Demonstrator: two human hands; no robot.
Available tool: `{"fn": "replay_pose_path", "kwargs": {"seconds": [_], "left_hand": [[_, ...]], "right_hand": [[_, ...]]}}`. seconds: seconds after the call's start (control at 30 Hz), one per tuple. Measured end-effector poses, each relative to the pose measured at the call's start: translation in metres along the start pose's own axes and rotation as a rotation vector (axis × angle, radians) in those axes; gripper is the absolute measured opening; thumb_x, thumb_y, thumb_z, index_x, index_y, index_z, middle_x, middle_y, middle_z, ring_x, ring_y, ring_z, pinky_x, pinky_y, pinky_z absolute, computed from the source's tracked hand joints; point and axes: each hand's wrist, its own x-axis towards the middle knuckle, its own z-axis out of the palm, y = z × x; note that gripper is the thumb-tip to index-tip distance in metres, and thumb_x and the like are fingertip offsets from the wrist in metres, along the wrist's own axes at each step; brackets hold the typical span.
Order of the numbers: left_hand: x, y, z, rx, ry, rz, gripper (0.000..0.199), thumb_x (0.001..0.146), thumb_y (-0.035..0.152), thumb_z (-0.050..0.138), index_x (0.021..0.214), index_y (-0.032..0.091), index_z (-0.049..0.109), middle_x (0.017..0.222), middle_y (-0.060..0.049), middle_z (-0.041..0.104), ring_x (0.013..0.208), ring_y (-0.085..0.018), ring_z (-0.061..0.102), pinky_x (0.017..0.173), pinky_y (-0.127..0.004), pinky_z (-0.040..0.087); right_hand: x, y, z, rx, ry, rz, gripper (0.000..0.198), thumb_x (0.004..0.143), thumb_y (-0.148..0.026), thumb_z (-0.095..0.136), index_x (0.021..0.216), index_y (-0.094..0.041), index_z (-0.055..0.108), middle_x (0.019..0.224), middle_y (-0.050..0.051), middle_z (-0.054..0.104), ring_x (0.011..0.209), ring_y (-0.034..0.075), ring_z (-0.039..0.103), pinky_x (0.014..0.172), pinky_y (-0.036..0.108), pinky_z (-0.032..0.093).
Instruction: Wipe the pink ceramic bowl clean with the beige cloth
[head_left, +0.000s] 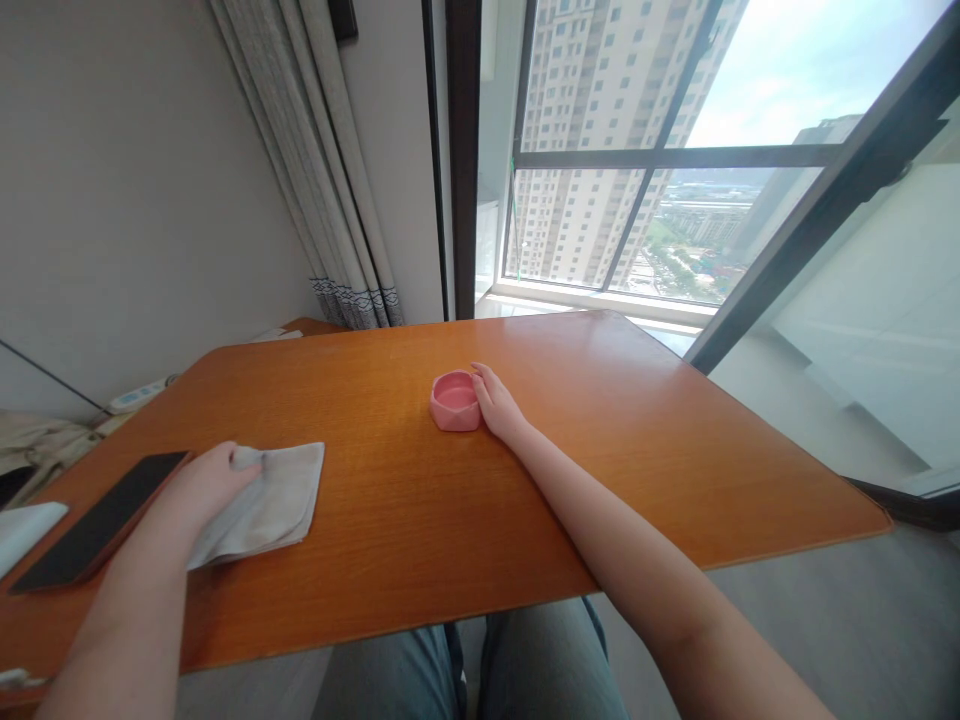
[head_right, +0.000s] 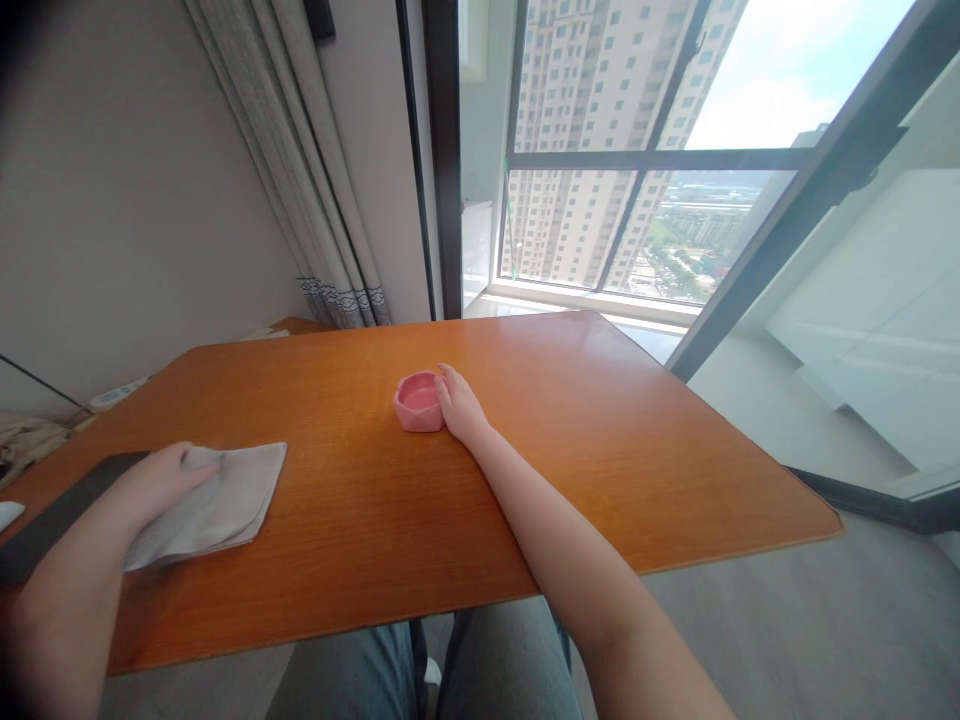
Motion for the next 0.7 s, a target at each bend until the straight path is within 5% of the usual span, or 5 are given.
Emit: {"fn": "replay_pose_path", "kwargs": {"seconds": [0.17,0.33,0.43,0.57,0.7], "left_hand": [[-0.041,0.099,-0.011,-0.552,-0.199,0.423,0.030,0.066,0.047,0.066,0.071,0.020,0.052,0.064,0.003,0.055,0.062,-0.013,0.050,0.055,-0.021,0.038],[-0.047,0.189,0.015,-1.314,-0.411,0.385,0.032,0.065,0.043,0.067,0.083,0.020,0.057,0.072,-0.001,0.060,0.065,-0.016,0.056,0.058,-0.026,0.046],[-0.037,0.225,0.040,-1.356,-0.288,0.332,0.032,0.062,0.038,0.070,0.082,0.017,0.056,0.075,-0.002,0.061,0.069,-0.016,0.057,0.063,-0.028,0.047],[-0.032,0.241,0.063,-1.163,-0.030,0.406,0.029,0.066,0.037,0.070,0.071,0.019,0.047,0.065,0.004,0.051,0.062,-0.011,0.050,0.059,-0.023,0.041],[-0.030,0.235,0.085,-1.171,0.169,0.397,0.025,0.083,0.046,0.049,0.083,0.021,0.047,0.079,0.001,0.053,0.073,-0.013,0.053,0.066,-0.024,0.044]], "right_hand": [[-0.002,-0.033,-0.010,0.186,0.080,-0.110,0.046,0.088,-0.050,0.046,0.119,-0.018,0.056,0.122,0.013,0.058,0.117,0.022,0.053,0.104,0.038,0.039],[0.002,-0.057,-0.020,0.701,-0.191,0.206,0.067,0.089,-0.067,0.021,0.117,-0.018,0.057,0.105,0.011,0.068,0.097,0.023,0.065,0.085,0.040,0.053],[0.006,-0.057,-0.030,0.801,-0.279,0.360,0.083,0.086,-0.072,0.006,0.100,-0.016,0.065,0.088,0.011,0.071,0.096,0.024,0.066,0.084,0.041,0.053],[0.007,-0.052,-0.039,0.779,-0.345,0.522,0.044,0.083,-0.058,0.052,0.093,-0.017,0.066,0.088,0.010,0.072,0.090,0.024,0.067,0.084,0.041,0.054],[0.011,-0.047,-0.041,0.762,-0.124,0.544,0.024,0.074,-0.030,0.066,0.095,-0.018,0.064,0.094,0.007,0.072,0.091,0.022,0.066,0.083,0.038,0.054]]}}
